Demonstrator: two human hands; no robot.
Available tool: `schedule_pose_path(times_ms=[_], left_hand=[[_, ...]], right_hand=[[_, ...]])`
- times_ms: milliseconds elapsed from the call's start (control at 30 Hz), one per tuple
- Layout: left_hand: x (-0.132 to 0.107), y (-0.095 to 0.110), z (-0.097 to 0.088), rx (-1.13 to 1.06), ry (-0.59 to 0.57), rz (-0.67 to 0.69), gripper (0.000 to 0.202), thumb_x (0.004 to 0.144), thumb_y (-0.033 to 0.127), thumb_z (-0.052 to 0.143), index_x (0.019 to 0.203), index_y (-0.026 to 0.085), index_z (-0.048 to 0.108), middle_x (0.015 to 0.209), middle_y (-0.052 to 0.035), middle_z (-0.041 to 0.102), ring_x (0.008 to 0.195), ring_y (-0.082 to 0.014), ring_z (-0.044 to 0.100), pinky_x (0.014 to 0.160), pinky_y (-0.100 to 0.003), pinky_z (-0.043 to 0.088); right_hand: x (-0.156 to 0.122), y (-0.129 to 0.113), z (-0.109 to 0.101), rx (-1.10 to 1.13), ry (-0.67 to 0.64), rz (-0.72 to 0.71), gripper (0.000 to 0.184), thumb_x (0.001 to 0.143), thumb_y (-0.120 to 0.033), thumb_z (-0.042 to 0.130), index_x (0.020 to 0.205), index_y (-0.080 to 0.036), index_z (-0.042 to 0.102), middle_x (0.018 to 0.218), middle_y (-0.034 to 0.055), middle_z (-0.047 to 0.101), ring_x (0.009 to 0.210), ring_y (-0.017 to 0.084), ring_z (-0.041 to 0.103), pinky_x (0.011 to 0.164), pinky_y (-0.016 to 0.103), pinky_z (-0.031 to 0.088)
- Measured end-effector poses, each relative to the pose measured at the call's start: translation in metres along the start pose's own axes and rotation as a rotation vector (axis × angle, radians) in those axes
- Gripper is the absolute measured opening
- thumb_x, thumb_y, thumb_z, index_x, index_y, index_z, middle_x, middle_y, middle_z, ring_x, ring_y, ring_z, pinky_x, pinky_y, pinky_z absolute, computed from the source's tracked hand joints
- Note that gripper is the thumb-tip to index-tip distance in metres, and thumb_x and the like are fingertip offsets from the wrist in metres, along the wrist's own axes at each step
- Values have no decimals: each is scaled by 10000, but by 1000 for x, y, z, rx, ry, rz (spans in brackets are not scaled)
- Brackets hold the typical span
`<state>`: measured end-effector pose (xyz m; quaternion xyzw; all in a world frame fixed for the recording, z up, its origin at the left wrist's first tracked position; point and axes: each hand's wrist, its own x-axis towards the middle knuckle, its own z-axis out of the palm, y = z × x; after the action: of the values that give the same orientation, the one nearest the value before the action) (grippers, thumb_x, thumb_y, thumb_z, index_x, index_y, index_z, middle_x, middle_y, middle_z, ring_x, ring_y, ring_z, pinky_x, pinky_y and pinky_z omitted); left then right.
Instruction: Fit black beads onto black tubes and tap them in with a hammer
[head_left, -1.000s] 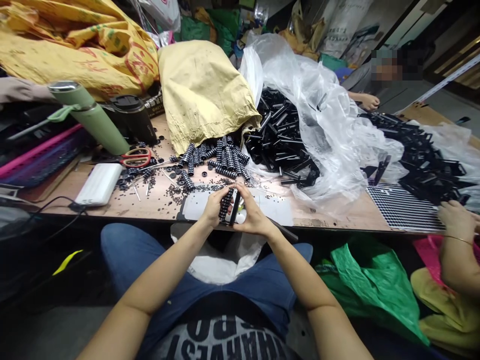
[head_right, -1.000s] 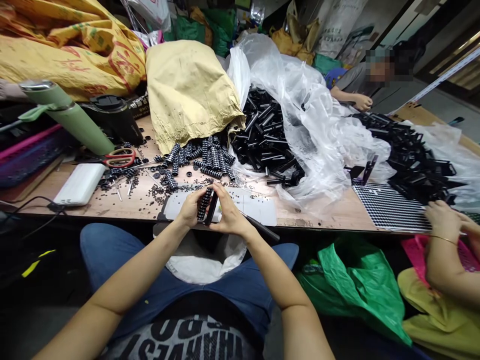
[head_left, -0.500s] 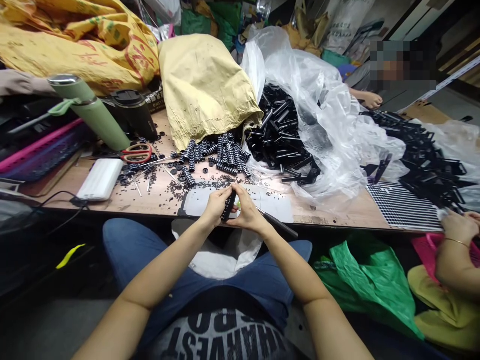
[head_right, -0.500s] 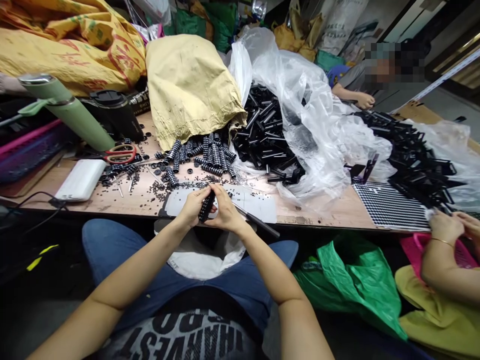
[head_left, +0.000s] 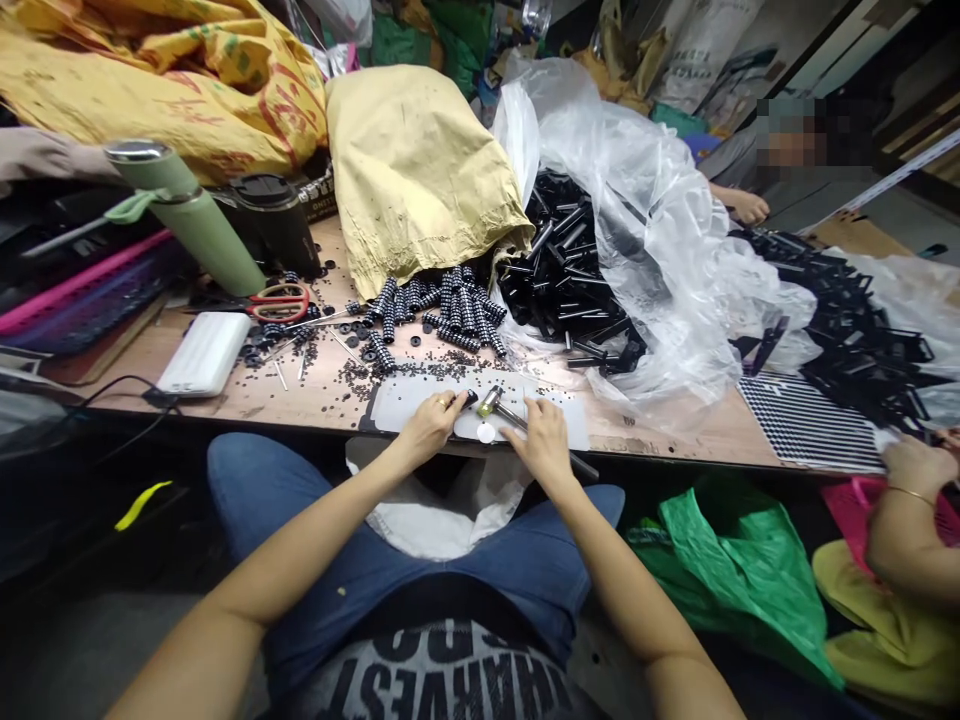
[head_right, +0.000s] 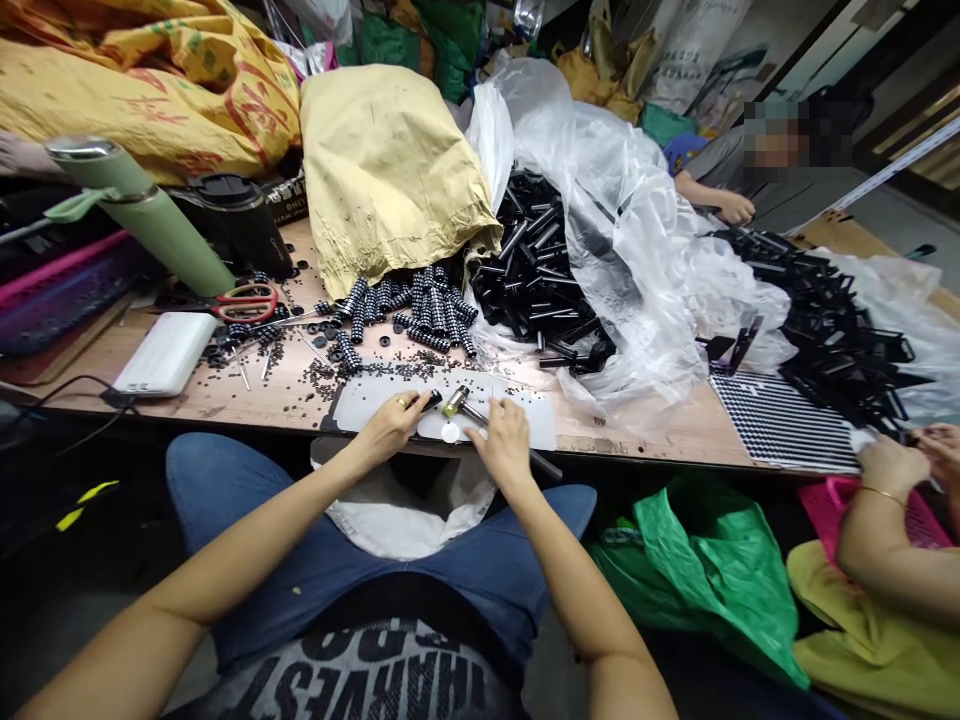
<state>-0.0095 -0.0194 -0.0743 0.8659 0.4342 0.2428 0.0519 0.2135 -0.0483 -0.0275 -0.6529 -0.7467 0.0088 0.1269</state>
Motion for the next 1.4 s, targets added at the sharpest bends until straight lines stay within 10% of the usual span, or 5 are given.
schedule_pose_path(times_ms=[200, 467, 833, 1000, 1400], left_hand=[[1, -12, -17, 156, -100, 175, 431, 921, 93, 355, 1342, 89, 451, 1106, -167, 600, 940, -228, 575, 806, -349, 460], [-3, -7, -21, 248, -6, 43, 375, 939, 108, 366, 1271, 144, 536, 1109, -150, 650, 1022, -255, 574, 879, -444, 365], [3, 28, 1, 247, -37, -56, 589, 945, 347, 363, 1400, -26, 382, 1443, -259, 403, 1390, -342, 304, 1140, -527, 170], [2, 28, 7, 208, -43, -11, 546, 910, 209, 358, 1389, -52, 382, 1434, -265, 410, 1369, -331, 345, 1125, -482, 229], [21, 39, -35, -305, -217, -131, 392, 933, 428, 453, 768, 166, 694, 733, -99, 651, 725, -217, 605, 714, -315, 454]], right_hand=[[-21, 38, -12, -237, -91, 29, 307, 930, -443, 503, 951, -148, 584, 942, 133, 608, 910, 271, 547, 762, 342, 417], [-20, -7, -34, 356, -128, 159, 342, 1013, -435, 242, 973, -210, 495, 704, 13, 606, 637, 181, 601, 605, 247, 379], [-19, -59, -50, 426, -161, 31, 402, 1016, -414, 175, 937, -205, 509, 703, 30, 624, 587, 163, 602, 573, 235, 380], [-14, -81, -37, 162, -455, -112, 321, 1013, -367, 289, 910, -196, 542, 745, 60, 662, 660, 202, 629, 594, 254, 359], [-13, 9, -33, 26, -244, 169, 325, 1005, -410, 312, 890, -204, 536, 707, 37, 633, 612, 191, 590, 570, 263, 302]])
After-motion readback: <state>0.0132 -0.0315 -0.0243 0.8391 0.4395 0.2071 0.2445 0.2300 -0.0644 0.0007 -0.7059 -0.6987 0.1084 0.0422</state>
